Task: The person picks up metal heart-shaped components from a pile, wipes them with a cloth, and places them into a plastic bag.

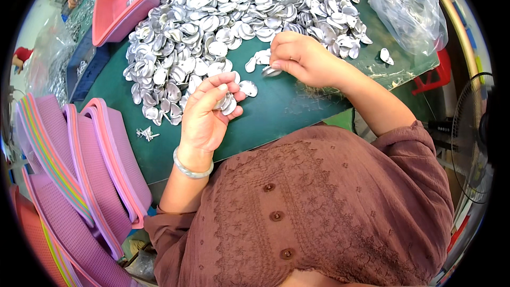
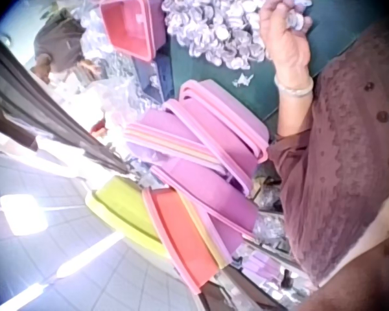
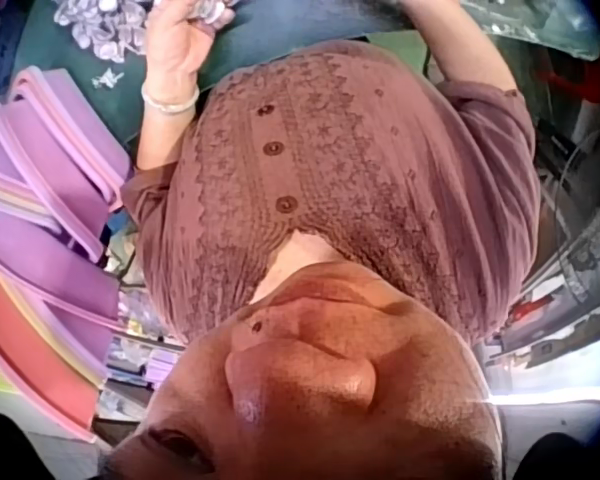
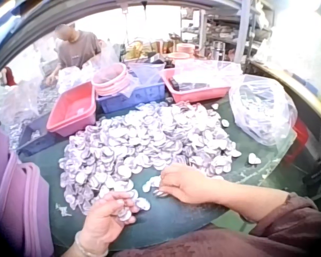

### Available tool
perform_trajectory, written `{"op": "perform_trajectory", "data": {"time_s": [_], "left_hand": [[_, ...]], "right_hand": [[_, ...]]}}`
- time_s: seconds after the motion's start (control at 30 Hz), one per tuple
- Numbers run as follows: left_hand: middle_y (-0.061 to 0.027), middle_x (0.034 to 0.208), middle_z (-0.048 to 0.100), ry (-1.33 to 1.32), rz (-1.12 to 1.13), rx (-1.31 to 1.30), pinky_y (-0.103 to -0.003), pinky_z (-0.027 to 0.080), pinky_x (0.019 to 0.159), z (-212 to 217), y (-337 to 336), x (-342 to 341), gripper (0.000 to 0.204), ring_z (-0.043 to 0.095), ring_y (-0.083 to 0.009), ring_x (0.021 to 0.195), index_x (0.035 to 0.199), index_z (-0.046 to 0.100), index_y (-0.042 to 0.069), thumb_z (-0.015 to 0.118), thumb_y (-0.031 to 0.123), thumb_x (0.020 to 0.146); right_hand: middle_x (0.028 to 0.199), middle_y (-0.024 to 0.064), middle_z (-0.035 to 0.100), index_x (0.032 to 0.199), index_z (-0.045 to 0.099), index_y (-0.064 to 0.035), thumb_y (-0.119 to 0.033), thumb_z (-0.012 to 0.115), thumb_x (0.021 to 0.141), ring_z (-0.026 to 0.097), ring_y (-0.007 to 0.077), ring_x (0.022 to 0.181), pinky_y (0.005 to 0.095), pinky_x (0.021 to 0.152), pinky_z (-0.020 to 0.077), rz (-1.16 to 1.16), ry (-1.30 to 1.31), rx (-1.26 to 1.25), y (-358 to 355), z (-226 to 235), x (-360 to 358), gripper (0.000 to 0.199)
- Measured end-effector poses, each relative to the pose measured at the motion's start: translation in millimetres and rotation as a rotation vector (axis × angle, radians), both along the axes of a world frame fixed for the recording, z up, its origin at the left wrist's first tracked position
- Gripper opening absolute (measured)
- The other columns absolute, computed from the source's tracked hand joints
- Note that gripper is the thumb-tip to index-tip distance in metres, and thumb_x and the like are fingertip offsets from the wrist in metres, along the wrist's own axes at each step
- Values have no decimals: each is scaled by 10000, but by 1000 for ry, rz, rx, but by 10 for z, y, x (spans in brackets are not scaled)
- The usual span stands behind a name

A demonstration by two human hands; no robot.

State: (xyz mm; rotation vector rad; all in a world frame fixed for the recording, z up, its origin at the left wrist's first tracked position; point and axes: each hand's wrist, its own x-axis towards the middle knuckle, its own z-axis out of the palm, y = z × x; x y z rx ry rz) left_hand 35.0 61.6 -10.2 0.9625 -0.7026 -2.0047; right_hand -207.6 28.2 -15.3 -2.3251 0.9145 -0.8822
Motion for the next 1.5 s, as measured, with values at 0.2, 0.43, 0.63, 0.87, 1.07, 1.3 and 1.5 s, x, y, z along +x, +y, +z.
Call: {"op": "perform_trajectory", "data": {"time_s": [0.2, 0.43, 0.63, 0.87, 1.07, 1.3, 1.5], "left_hand": [[-114, 989, 594, -42, -110, 22, -292, 491, 601, 109, -3, -119, 308, 593, -197, 816, 1139, 482, 2, 472, 139, 864], [-108, 952, 596, -3, -124, 2, -268, 483, 585, 120, -9, -204, 215, 590, -176, 788, 1051, 504, 25, 450, 154, 888], [-96, 924, 598, -2, -100, 18, -264, 480, 580, 90, -10, -206, 194, 586, -168, 779, 1029, 511, 33, 454, 153, 889], [-96, 914, 599, 81, -59, 52, -284, 504, 614, 49, -17, -251, 246, 597, -188, 779, 1021, 527, 16, 470, 221, 897], [-85, 1058, 533, 154, -66, 16, -351, 483, 795, 11, 9, -307, 242, 525, -169, 969, 1084, 499, 27, 466, 185, 905], [-100, 1073, 532, -13, 103, -191, -350, 485, 797, 68, 32, -388, 295, 539, -177, 930, 1193, 425, 18, 421, 78, 904], [-118, 1079, 529, -524, 13, -868, -271, 442, 813, 122, 45, -617, 354, 531, -163, 933, 1199, 423, -38, 462, 36, 856]], "right_hand": [[739, 1, 529, 789, 589, 15, -150, 560, 843, 452, 76, 700, 231, 640, 375, -60, -288, 647, 18, 175, 126, 175], [737, -11, 591, 832, 626, 4, -139, 582, 822, 484, 50, 690, 216, 641, 394, -35, -502, 822, 30, 94, 219, 151], [812, -7, 554, 822, 612, -8, -150, 558, 851, 487, 67, 726, 205, 683, 391, -28, -490, 951, 57, 168, 231, 155], [807, 24, 558, 794, 606, 21, -119, 559, 839, 498, 85, 737, 229, 697, 402, -45, -461, 797, 149, 159, 331, 155], [773, 16, 536, 815, 584, 19, -82, 567, 826, 502, 81, 734, 228, 663, 424, -106, -433, 737, 242, 75, 385, 103], [900, 27, 522, 1072, 457, -64, -221, 523, 874, 534, 100, 733, 251, 640, 470, -196, -815, 938, 343, -31, 511, 261], [974, 20, 522, 1053, 464, -120, -497, 380, 892, 527, 149, 878, 372, 775, 468, 14, -1364, 1383, 441, 66, 591, 418]]}}
